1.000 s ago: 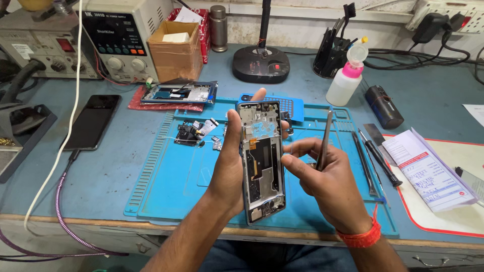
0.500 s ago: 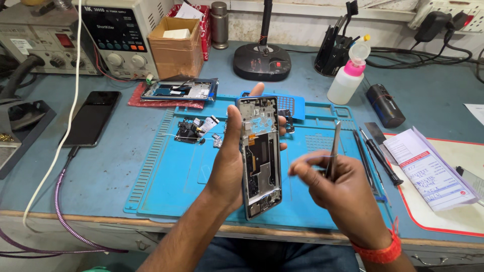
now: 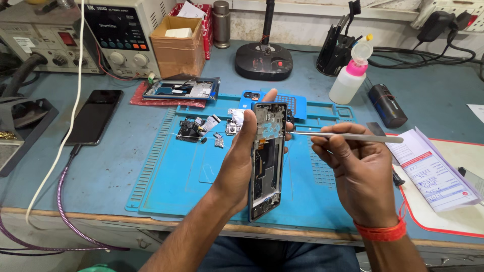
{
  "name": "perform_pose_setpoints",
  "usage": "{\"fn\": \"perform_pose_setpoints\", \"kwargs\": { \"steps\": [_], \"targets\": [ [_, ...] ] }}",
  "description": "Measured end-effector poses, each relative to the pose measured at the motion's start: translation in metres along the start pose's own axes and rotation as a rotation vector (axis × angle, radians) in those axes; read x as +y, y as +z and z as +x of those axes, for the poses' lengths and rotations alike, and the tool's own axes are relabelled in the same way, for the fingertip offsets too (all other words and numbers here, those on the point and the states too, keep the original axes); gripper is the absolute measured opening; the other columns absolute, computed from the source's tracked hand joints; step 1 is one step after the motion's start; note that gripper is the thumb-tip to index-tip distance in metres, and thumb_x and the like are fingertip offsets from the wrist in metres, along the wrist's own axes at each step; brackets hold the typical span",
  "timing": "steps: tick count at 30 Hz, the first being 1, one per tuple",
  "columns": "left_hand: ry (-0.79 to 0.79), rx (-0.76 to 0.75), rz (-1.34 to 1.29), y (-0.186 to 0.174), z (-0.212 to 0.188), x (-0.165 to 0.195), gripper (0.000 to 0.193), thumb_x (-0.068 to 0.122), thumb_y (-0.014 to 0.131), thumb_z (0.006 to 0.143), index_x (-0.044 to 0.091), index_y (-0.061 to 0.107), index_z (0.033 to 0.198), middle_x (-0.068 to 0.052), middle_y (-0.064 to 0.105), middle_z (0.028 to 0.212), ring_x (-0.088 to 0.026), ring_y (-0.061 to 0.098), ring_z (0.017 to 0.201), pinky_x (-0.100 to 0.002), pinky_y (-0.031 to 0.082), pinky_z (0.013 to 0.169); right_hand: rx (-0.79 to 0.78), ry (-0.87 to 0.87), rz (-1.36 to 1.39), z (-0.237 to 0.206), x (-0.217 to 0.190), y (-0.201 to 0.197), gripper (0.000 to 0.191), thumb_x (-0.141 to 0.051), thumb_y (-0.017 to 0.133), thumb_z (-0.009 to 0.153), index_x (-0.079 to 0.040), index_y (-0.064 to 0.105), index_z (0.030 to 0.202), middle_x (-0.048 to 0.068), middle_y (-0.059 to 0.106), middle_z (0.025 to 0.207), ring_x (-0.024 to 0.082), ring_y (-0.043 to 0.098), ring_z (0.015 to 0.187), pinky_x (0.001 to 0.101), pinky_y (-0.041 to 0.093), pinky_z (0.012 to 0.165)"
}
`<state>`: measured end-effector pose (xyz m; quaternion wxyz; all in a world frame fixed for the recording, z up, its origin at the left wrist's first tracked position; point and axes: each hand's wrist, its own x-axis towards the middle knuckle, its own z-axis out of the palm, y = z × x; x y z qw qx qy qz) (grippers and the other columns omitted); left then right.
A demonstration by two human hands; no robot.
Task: The person repairs a smartphone at a workbench, using a screwdriver to unscrew the back panel and a pry tool to open the phone. They lift out the battery with tweezers and fingers, then hold the phone frame and use a tool to work on the internal components.
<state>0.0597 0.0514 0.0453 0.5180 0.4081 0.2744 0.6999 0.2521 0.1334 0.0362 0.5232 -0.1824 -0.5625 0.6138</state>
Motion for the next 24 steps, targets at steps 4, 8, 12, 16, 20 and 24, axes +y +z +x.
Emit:
{"fn": "perform_pose_setpoints", "kwargs": {
  "steps": [4,8,12,16,20,24],
  "targets": [
    [-0.023,-0.014,0.048,0.002,-0.002,0.001,0.094,0.076,0.041,0.092,0.019,0.031,0.166,-0.006,0.062,0.118,-0.013,0.056,0.104,-0.032,0.051,0.092,0.007,-0.123,-0.139,-0.001,0.001,0.007,0.02,-0.005,0.07,0.098,0.003,0.064,0.115,0.014,0.075,0.112,0.018,0.074,0.1,0.032,0.062,0.093],
    [-0.047,-0.023,0.077,0.003,-0.003,0.003,0.093,0.076,0.04,0.091,0.021,0.032,0.166,-0.006,0.061,0.118,-0.013,0.056,0.101,-0.032,0.052,0.09,-0.014,-0.135,-0.223,0.002,0.003,0.005,0.019,-0.003,0.07,0.098,0.002,0.065,0.115,0.014,0.074,0.113,0.018,0.073,0.101,0.0314,0.06,0.094],
    [-0.053,-0.037,0.098,0.004,-0.003,0.002,0.094,0.078,0.039,0.09,0.021,0.031,0.165,-0.006,0.062,0.119,-0.012,0.057,0.103,-0.031,0.052,0.092,-0.041,-0.106,-0.115,0.003,0.007,-0.001,0.017,-0.003,0.07,0.098,0.002,0.064,0.114,0.014,0.074,0.113,0.018,0.073,0.102,0.0325,0.061,0.095],
    [-0.073,-0.039,0.105,0.003,-0.003,0.001,0.094,0.078,0.039,0.09,0.022,0.032,0.165,-0.006,0.061,0.117,-0.013,0.055,0.097,-0.032,0.052,0.088,-0.063,-0.081,-0.043,0.005,0.01,-0.007,0.015,-0.003,0.07,0.098,0.0,0.063,0.111,0.014,0.074,0.112,0.019,0.074,0.101,0.0347,0.062,0.094],
    [-0.058,-0.042,0.106,0.001,-0.002,-0.001,0.093,0.076,0.038,0.092,0.02,0.031,0.166,-0.006,0.061,0.116,-0.013,0.055,0.099,-0.032,0.052,0.088,-0.082,-0.041,-0.039,0.006,0.011,-0.013,0.012,-0.003,0.069,0.1,0.0,0.063,0.11,0.016,0.074,0.109,0.021,0.074,0.098,0.0365,0.062,0.092],
    [0.017,-0.026,0.138,-0.007,0.002,-0.002,0.094,0.076,0.039,0.094,0.017,0.03,0.167,-0.005,0.061,0.117,-0.012,0.056,0.105,-0.031,0.052,0.093,-0.096,0.001,-0.02,0.001,0.004,-0.021,0.013,-0.003,0.068,0.1,-0.002,0.061,0.111,0.016,0.074,0.107,0.022,0.074,0.096,0.0375,0.062,0.089]
  ]
}}
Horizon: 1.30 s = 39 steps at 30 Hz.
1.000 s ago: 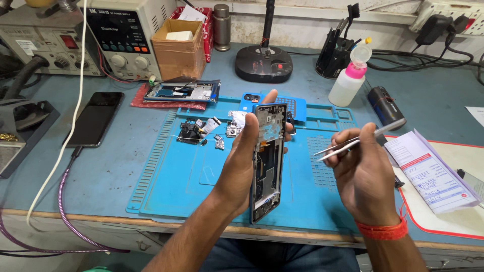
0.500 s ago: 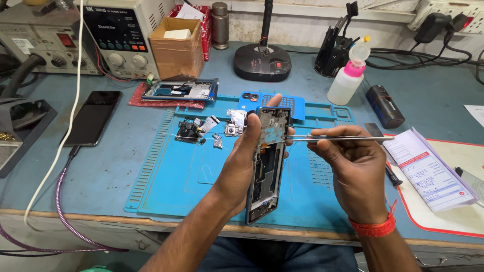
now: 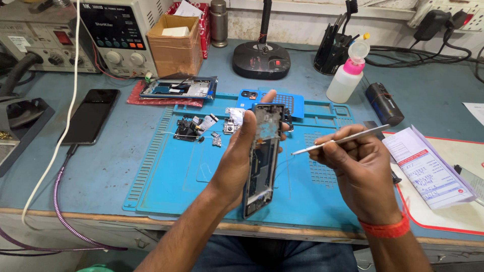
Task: The person repairs a smartphone at a workbench, using a screwdriver to unscrew the back panel and a pry tool to open the phone. They lift out the battery with tweezers and fingers, then hold the phone frame and use a tool to work on the internal components.
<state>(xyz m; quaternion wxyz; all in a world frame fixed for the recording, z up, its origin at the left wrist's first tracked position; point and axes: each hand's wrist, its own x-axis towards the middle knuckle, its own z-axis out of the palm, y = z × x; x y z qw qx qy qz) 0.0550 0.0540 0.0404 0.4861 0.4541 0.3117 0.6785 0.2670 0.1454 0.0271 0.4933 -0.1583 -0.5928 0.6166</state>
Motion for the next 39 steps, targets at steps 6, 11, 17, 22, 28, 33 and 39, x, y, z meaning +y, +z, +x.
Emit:
{"fn": "perform_pose_setpoints", "kwargs": {
  "steps": [6,11,17,22,28,33,39],
  "targets": [
    [0.044,0.105,0.051,-0.008,0.004,-0.007,0.098,0.078,0.037,0.089,0.018,0.027,0.166,-0.004,0.059,0.114,-0.014,0.059,0.1,-0.033,0.056,0.085,-0.027,0.066,-0.037,-0.014,-0.014,-0.003,0.014,0.0,0.068,0.097,-0.001,0.061,0.109,0.017,0.074,0.104,0.023,0.075,0.094,0.0379,0.062,0.085],
    [0.095,0.108,0.055,-0.012,0.007,-0.011,0.098,0.078,0.036,0.091,0.016,0.025,0.166,-0.006,0.059,0.115,-0.013,0.059,0.106,-0.033,0.06,0.087,-0.06,0.061,-0.001,-0.019,-0.02,0.006,0.017,0.0,0.07,0.097,-0.002,0.061,0.111,0.018,0.074,0.105,0.024,0.074,0.094,0.0368,0.061,0.083],
    [0.032,0.086,-0.075,-0.011,0.005,-0.016,0.095,0.076,0.038,0.092,0.018,0.025,0.166,-0.007,0.06,0.117,-0.014,0.058,0.106,-0.035,0.059,0.087,-0.083,-0.007,0.132,-0.01,-0.023,0.016,0.015,-0.001,0.068,0.102,-0.004,0.061,0.114,0.017,0.074,0.108,0.024,0.074,0.098,0.0388,0.061,0.088],
    [-0.014,0.097,-0.186,-0.013,0.006,-0.018,0.09,0.074,0.036,0.094,0.02,0.026,0.165,-0.008,0.06,0.116,-0.015,0.06,0.105,-0.037,0.06,0.086,-0.059,-0.035,0.225,0.005,-0.025,0.013,0.013,-0.003,0.065,0.106,-0.006,0.061,0.118,0.016,0.074,0.111,0.023,0.073,0.1,0.0382,0.061,0.091],
    [-0.044,0.113,-0.266,-0.017,0.008,-0.022,0.084,0.071,0.034,0.097,0.022,0.025,0.166,-0.01,0.062,0.114,-0.016,0.061,0.101,-0.038,0.061,0.083,-0.038,-0.055,0.261,0.013,-0.026,0.005,0.012,-0.004,0.065,0.11,-0.006,0.061,0.121,0.015,0.074,0.11,0.023,0.073,0.105,0.0363,0.06,0.095],
    [-0.067,0.103,-0.427,-0.019,0.009,-0.026,0.08,0.069,0.032,0.1,0.024,0.027,0.166,-0.011,0.062,0.113,-0.018,0.062,0.1,-0.039,0.061,0.08,0.061,-0.054,0.046,0.023,-0.016,0.008,0.012,-0.005,0.064,0.108,-0.005,0.059,0.119,0.014,0.072,0.115,0.023,0.072,0.103,0.0375,0.061,0.094],
    [-0.077,0.128,-0.532,-0.023,0.009,-0.025,0.077,0.07,0.031,0.1,0.027,0.028,0.164,-0.012,0.063,0.111,-0.02,0.064,0.095,-0.04,0.062,0.079,0.3,-0.1,0.094,0.009,-0.005,0.006,0.016,-0.02,0.057,0.111,-0.01,0.056,0.123,0.01,0.068,0.113,0.022,0.071,0.106,0.0368,0.062,0.092]
  ]
}}
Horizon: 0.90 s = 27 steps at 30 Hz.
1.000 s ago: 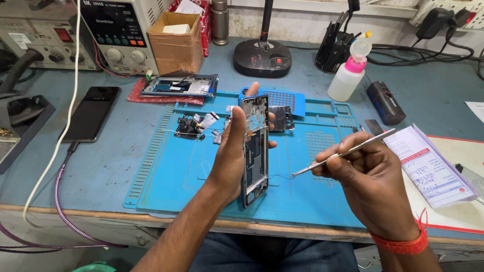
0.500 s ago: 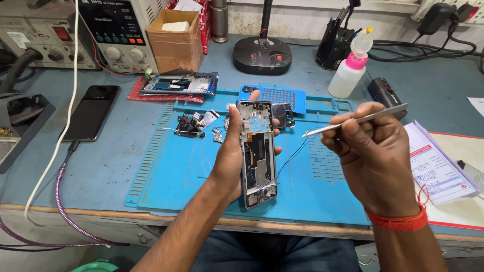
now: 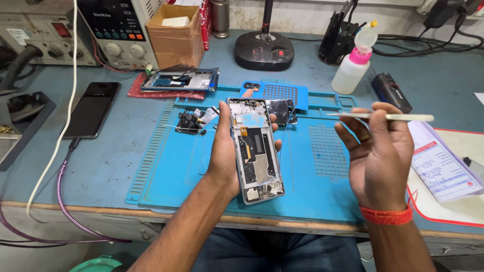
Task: The person repairs a smartphone at a workbench, using a screwdriver to unscrew the back panel and a pry tool to open the phone. They lift out the battery with tweezers and fingers, then hold the phone frame and use a tool to work on the internal components.
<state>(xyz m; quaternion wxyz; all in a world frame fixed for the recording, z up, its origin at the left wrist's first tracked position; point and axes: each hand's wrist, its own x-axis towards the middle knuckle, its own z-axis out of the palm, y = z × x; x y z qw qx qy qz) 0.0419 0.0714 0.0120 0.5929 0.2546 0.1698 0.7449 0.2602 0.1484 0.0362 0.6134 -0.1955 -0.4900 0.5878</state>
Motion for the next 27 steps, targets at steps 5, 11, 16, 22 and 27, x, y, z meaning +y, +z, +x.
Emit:
{"fn": "perform_pose_setpoints", "kwargs": {
  "steps": [5,11,16,22,27],
  "targets": [
    [0.057,-0.003,-0.063,0.001,0.0,0.001,0.076,0.068,0.031,0.103,0.025,0.028,0.165,-0.013,0.063,0.112,-0.021,0.065,0.099,-0.043,0.062,0.081,0.076,0.007,0.036,-0.023,0.009,-0.013,0.021,-0.025,0.057,0.114,-0.009,0.057,0.128,0.008,0.068,0.102,0.02,0.068,0.094,0.0334,0.058,0.078],
    [0.116,-0.097,-0.072,0.01,-0.003,0.008,0.077,0.068,0.03,0.104,0.025,0.025,0.167,-0.016,0.063,0.12,-0.025,0.066,0.106,-0.045,0.061,0.085,-0.017,0.017,-0.107,-0.061,0.016,-0.009,0.023,-0.02,0.06,0.108,-0.003,0.057,0.122,0.01,0.068,0.091,0.024,0.072,0.088,0.0363,0.06,0.074],
    [0.169,-0.194,-0.054,0.019,-0.011,0.012,0.079,0.068,0.033,0.106,0.023,0.024,0.171,-0.017,0.062,0.127,-0.027,0.065,0.113,-0.046,0.06,0.09,-0.089,-0.018,-0.225,-0.087,0.011,0.005,0.022,-0.016,0.063,0.103,-0.001,0.056,0.118,0.012,0.066,0.096,0.03,0.077,0.085,0.0375,0.063,0.061],
    [0.172,-0.274,-0.049,0.026,-0.015,0.014,0.083,0.07,0.038,0.105,0.024,0.023,0.172,-0.017,0.062,0.128,-0.028,0.065,0.116,-0.046,0.06,0.093,-0.109,-0.098,-0.254,-0.1,0.01,0.02,0.021,-0.015,0.065,0.102,-0.001,0.056,0.114,0.016,0.067,0.108,0.03,0.077,0.088,0.0405,0.069,0.068],
    [0.182,-0.273,-0.006,0.027,-0.016,0.014,0.084,0.07,0.037,0.104,0.025,0.021,0.172,-0.017,0.061,0.128,-0.027,0.065,0.115,-0.045,0.06,0.093,-0.056,-0.091,-0.301,-0.104,0.012,0.025,0.02,-0.013,0.066,0.1,0.001,0.057,0.112,0.021,0.073,0.101,0.029,0.078,0.09,0.0412,0.07,0.075]
  ]
}}
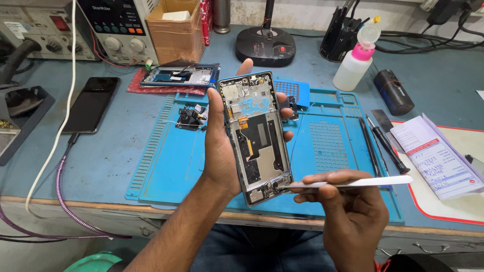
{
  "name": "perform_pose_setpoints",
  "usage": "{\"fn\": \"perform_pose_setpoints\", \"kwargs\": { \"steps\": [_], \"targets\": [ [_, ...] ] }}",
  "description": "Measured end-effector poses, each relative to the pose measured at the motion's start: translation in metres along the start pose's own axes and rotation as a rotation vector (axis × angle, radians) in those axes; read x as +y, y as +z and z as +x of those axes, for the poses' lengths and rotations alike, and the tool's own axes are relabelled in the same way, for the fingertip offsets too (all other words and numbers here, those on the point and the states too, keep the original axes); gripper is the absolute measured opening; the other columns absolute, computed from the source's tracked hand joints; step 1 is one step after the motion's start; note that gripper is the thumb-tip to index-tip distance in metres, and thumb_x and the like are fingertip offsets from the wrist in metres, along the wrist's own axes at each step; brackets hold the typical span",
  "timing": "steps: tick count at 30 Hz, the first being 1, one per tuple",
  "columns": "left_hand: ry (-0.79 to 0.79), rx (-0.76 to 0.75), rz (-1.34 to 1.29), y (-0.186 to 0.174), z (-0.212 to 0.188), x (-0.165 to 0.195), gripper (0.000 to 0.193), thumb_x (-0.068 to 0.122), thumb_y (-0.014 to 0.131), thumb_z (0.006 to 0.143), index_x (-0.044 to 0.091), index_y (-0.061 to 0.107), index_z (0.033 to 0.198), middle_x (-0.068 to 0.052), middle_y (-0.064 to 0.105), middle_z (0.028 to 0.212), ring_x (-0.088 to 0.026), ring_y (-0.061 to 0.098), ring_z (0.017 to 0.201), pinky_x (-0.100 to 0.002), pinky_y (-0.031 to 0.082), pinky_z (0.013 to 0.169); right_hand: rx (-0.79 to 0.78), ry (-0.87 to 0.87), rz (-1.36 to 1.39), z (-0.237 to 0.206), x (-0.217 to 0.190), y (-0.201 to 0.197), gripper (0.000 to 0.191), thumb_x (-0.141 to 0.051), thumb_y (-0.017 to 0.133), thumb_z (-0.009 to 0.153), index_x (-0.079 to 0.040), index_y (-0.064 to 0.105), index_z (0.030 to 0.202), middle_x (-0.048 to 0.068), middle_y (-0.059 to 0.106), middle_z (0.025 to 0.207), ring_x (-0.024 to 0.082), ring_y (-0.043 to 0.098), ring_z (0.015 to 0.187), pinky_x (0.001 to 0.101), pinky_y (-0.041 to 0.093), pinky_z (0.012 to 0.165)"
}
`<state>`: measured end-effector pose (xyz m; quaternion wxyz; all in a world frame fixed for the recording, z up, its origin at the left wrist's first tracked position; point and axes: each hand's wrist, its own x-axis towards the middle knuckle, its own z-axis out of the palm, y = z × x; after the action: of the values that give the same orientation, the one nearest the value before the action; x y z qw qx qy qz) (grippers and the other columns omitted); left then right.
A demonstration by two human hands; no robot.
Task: The person repairs a smartphone at a workbench, using a screwdriver to unscrew the back panel and a pry tool to open the phone. They lift out the battery with tweezers and fingers, then hold the phone frame and use a tool to work on the internal components.
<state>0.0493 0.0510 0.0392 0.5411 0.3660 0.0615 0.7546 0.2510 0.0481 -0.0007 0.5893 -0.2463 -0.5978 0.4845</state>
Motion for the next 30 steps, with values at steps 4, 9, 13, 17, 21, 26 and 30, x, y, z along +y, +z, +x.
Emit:
{"fn": "perform_pose_setpoints", "kwargs": {
  "steps": [4,9,13,17,21,26,30],
  "targets": [
    [0.006,0.019,0.037,0.001,0.0,0.0,0.085,0.071,0.037,0.103,0.025,0.021,0.173,-0.015,0.06,0.127,-0.025,0.065,0.115,-0.044,0.06,0.092,0.02,0.03,-0.014,0.001,0.0,0.004,0.019,-0.01,0.066,0.098,0.002,0.057,0.11,0.022,0.074,0.1,0.028,0.079,0.09,0.0406,0.07,0.074],
    [0.005,0.013,0.098,0.005,-0.001,-0.002,0.086,0.07,0.037,0.104,0.023,0.02,0.173,-0.013,0.059,0.126,-0.022,0.063,0.115,-0.04,0.058,0.093,0.012,0.035,-0.072,0.002,-0.001,0.005,0.018,-0.008,0.067,0.098,0.002,0.058,0.109,0.02,0.074,0.1,0.026,0.078,0.088,0.0384,0.069,0.075],
    [-0.002,-0.002,0.156,0.008,-0.002,-0.003,0.088,0.071,0.038,0.102,0.021,0.019,0.173,-0.012,0.059,0.127,-0.021,0.062,0.116,-0.04,0.058,0.095,-0.01,0.038,-0.09,0.002,-0.002,0.008,0.018,-0.007,0.067,0.098,0.003,0.06,0.11,0.019,0.075,0.1,0.024,0.078,0.088,0.0373,0.069,0.077],
    [-0.018,-0.022,0.193,0.009,-0.001,-0.003,0.09,0.072,0.04,0.101,0.021,0.019,0.173,-0.011,0.058,0.128,-0.021,0.06,0.116,-0.04,0.057,0.096,-0.067,0.065,-0.085,0.007,-0.005,0.009,0.017,-0.008,0.066,0.098,0.004,0.059,0.109,0.017,0.075,0.099,0.025,0.079,0.088,0.0368,0.068,0.077],
    [-0.069,-0.042,0.219,0.009,-0.002,-0.004,0.094,0.075,0.04,0.098,0.022,0.017,0.172,-0.012,0.056,0.13,-0.021,0.058,0.117,-0.04,0.057,0.095,-0.164,0.259,-0.053,0.03,-0.009,0.002,0.017,-0.011,0.064,0.098,0.003,0.06,0.106,0.015,0.075,0.092,0.024,0.08,0.08,0.0366,0.068,0.071],
    [-0.112,-0.059,0.226,0.006,-0.001,-0.007,0.096,0.076,0.04,0.097,0.022,0.017,0.172,-0.013,0.055,0.132,-0.022,0.057,0.119,-0.04,0.057,0.097,-0.266,0.413,-0.06,0.05,-0.008,0.0,0.02,-0.018,0.063,0.097,0.001,0.062,0.105,0.012,0.074,0.089,0.021,0.078,0.076,0.0349,0.067,0.069],
    [-0.113,-0.023,0.269,-0.001,0.0,-0.009,0.096,0.076,0.039,0.096,0.02,0.018,0.171,-0.013,0.057,0.13,-0.021,0.059,0.117,-0.041,0.057,0.096,-0.291,0.484,-0.036,0.058,-0.001,0.004,0.022,-0.019,0.064,0.097,0.0,0.062,0.106,0.009,0.072,0.089,0.021,0.077,0.075,0.0334,0.064,0.066]
  ]
}}
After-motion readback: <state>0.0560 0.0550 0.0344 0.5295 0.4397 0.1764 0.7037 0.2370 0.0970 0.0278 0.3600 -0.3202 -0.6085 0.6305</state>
